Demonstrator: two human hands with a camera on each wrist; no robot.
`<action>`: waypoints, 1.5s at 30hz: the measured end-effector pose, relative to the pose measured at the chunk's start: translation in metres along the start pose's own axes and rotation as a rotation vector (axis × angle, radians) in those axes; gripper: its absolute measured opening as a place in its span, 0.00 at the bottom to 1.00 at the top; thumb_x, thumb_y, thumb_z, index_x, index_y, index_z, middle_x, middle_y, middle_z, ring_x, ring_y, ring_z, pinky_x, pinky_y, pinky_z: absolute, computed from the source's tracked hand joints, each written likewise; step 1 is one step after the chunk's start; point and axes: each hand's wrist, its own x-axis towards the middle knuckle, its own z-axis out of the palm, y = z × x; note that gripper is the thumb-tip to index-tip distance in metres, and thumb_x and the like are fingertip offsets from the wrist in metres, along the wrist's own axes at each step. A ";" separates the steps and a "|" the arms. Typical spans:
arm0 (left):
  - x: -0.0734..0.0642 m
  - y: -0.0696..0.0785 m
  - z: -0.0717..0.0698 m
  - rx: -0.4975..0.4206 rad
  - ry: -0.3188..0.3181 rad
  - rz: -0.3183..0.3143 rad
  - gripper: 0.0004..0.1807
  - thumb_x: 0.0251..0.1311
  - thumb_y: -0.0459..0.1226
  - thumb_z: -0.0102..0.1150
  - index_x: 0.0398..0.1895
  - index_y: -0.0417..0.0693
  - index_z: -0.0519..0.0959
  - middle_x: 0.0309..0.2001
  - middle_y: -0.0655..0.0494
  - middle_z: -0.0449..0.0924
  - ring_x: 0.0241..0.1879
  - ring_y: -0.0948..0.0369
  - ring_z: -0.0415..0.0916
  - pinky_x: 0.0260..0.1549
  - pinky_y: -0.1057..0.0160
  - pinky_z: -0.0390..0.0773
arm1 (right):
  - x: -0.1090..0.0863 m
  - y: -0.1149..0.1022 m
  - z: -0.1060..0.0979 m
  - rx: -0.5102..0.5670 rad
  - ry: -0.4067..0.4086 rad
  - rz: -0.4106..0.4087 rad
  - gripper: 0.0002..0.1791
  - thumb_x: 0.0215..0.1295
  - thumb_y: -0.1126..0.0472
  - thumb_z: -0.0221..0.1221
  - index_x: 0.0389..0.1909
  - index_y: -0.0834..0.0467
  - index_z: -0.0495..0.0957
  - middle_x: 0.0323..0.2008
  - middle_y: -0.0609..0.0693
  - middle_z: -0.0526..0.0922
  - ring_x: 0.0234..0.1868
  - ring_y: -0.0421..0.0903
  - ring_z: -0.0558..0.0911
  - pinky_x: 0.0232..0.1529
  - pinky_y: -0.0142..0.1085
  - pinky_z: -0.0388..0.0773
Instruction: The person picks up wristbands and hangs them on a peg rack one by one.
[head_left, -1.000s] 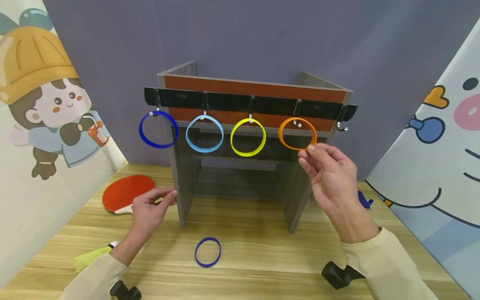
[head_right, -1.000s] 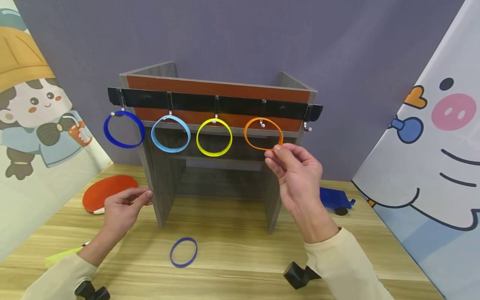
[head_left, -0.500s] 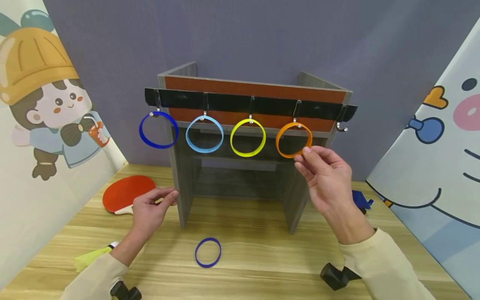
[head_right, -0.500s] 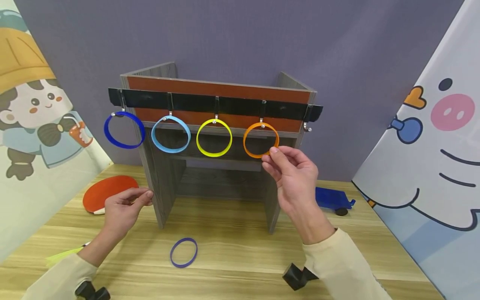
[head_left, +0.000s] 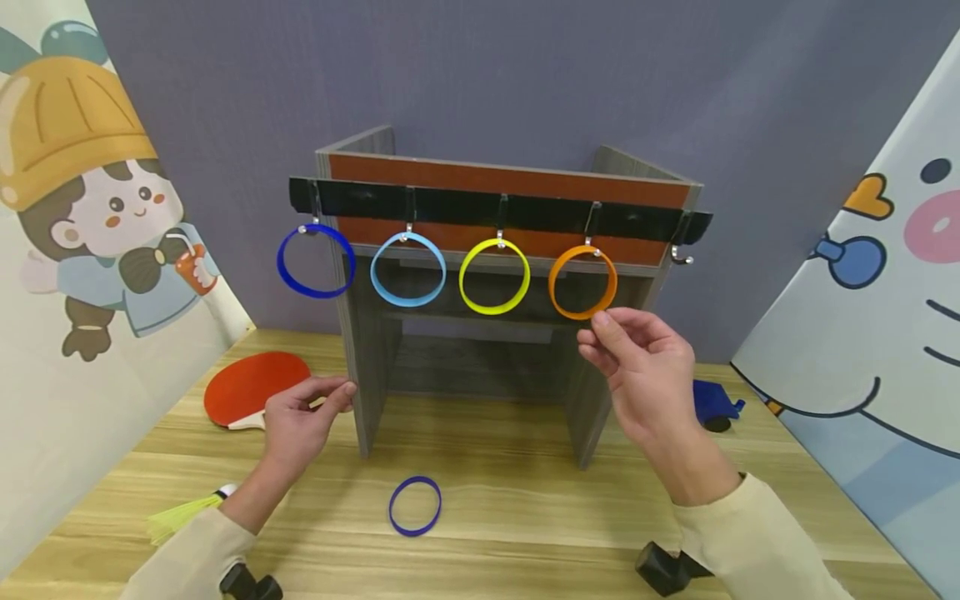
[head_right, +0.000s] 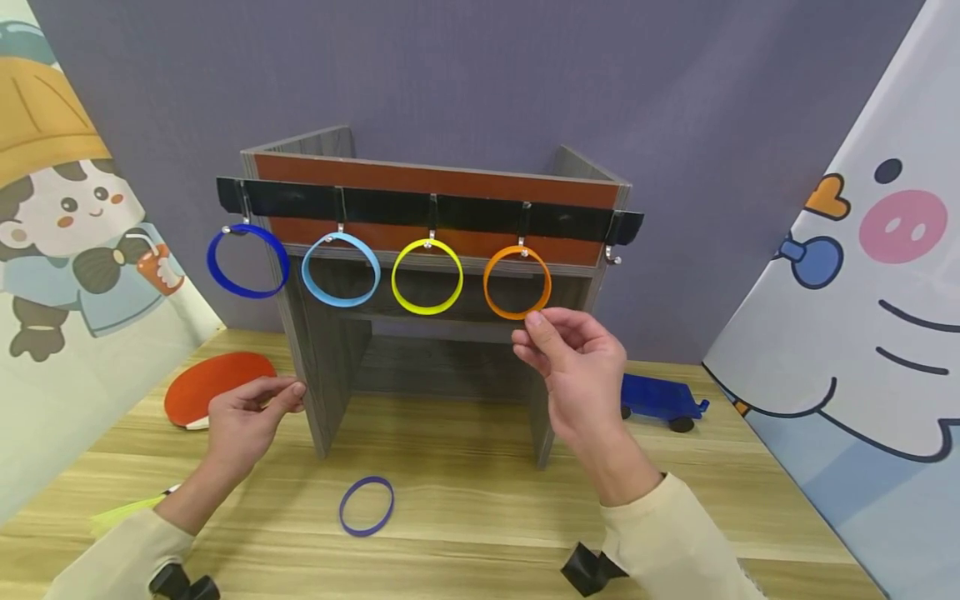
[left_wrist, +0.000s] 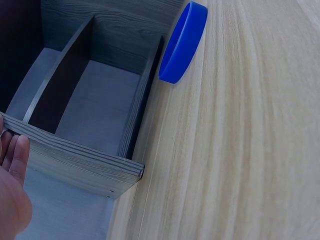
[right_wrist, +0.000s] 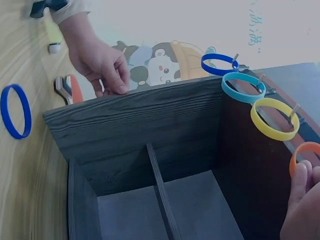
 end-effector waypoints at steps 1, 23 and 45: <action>0.000 0.000 0.000 -0.002 0.001 -0.003 0.05 0.49 0.14 0.60 0.31 0.21 0.79 0.28 0.45 0.83 0.23 0.63 0.81 0.27 0.68 0.82 | -0.002 0.001 0.000 -0.015 -0.018 -0.006 0.08 0.54 0.69 0.67 0.34 0.65 0.80 0.31 0.56 0.81 0.28 0.47 0.85 0.36 0.37 0.83; 0.000 0.000 0.001 -0.002 -0.001 0.019 0.05 0.48 0.14 0.59 0.30 0.21 0.79 0.28 0.46 0.83 0.23 0.60 0.81 0.27 0.69 0.82 | -0.036 0.079 0.004 -0.434 -0.480 0.181 0.10 0.57 0.71 0.65 0.35 0.74 0.78 0.27 0.61 0.82 0.26 0.48 0.84 0.31 0.48 0.84; -0.001 -0.005 0.001 0.013 0.022 0.030 0.06 0.48 0.14 0.60 0.30 0.23 0.80 0.29 0.45 0.83 0.22 0.63 0.80 0.25 0.71 0.81 | -0.066 0.156 0.000 -0.540 -0.647 0.463 0.09 0.55 0.73 0.62 0.36 0.74 0.77 0.25 0.53 0.80 0.23 0.45 0.79 0.23 0.33 0.81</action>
